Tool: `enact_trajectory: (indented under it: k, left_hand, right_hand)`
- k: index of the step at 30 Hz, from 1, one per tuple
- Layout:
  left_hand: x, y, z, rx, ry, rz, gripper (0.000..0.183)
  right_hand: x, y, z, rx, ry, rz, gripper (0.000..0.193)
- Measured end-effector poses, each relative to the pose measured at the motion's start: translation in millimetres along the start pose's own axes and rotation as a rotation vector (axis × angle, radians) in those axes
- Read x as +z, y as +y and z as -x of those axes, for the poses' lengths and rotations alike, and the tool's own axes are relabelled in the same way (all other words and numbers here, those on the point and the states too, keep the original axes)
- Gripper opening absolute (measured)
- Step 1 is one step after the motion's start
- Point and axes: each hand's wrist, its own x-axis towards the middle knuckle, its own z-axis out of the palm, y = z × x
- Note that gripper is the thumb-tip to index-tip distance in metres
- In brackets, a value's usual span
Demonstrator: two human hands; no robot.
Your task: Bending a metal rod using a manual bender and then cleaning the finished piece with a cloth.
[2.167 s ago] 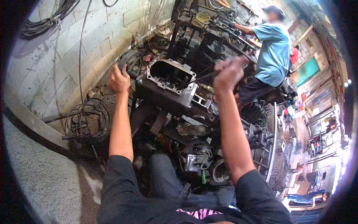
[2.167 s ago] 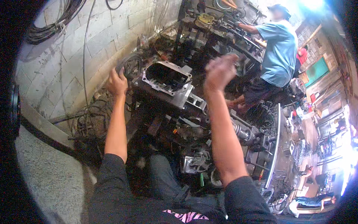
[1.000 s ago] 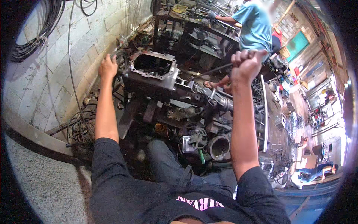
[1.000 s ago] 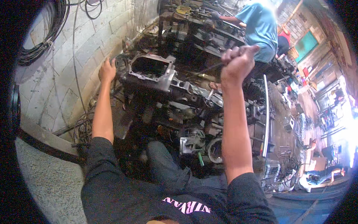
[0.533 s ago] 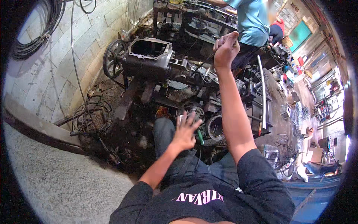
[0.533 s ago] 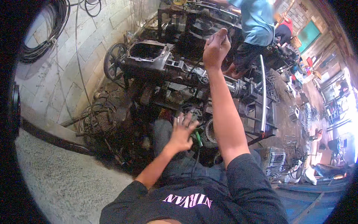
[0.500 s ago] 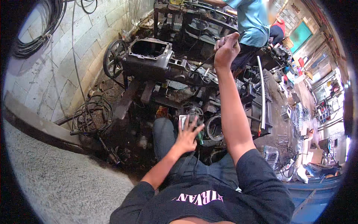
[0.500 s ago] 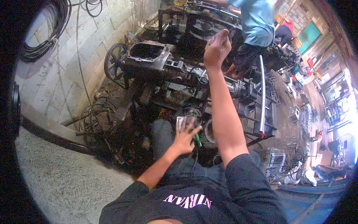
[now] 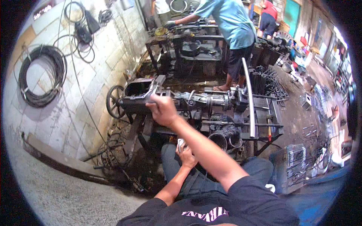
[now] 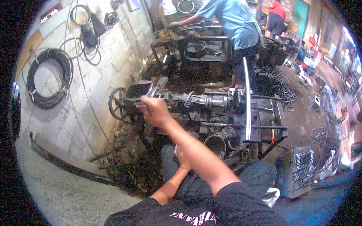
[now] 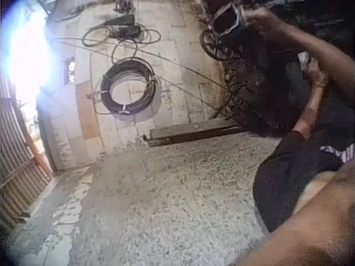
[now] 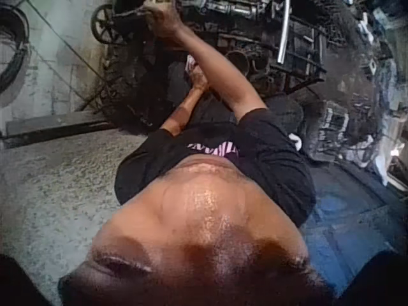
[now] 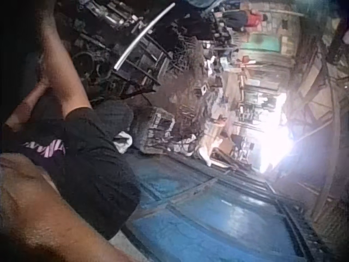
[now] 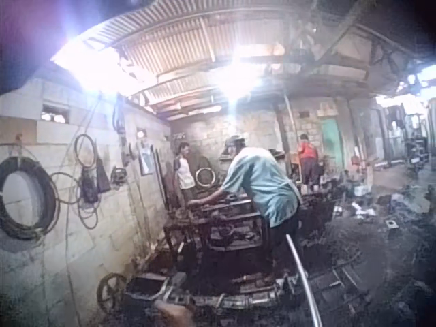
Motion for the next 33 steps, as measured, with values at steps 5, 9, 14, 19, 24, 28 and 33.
enact_trajectory:
  k: [5,9,14,19,24,28,33]
  left_hand:
    - [33.1,-9.9,7.5,-0.037,0.215,0.073,0.055]
    - [0.0,14.2,-2.8,-0.068,0.137,0.158,0.048]
    - [-17.1,-5.9,0.9,0.067,0.075,0.205,0.03]
    - [-26.7,-11.9,-15.3,-0.159,0.116,0.542,0.023]
    - [-43.7,-0.6,-39.8,-0.141,0.251,0.167,0.016]
    - [-25.0,8.5,-51.3,-0.039,0.147,0.157,0.042]
    - [-8.4,9.9,-46.8,0.026,0.067,0.029,0.034]
  right_hand:
    - [-6.3,-12.0,1.5,0.006,0.058,0.052,0.021]
    - [-36.7,-9.2,25.0,-0.026,0.201,-0.069,0.011]
    - [-52.4,-17.5,38.1,0.226,0.011,-0.105,0.011]
    - [-73.8,-39.0,67.3,0.213,0.066,-0.033,0.034]
    - [-135.3,-94.8,83.6,0.182,0.14,0.241,0.019]
    - [-233.5,-120.5,69.1,0.025,0.252,0.687,0.013]
    - [-313.0,-68.1,134.1,0.254,0.01,0.292,0.022]
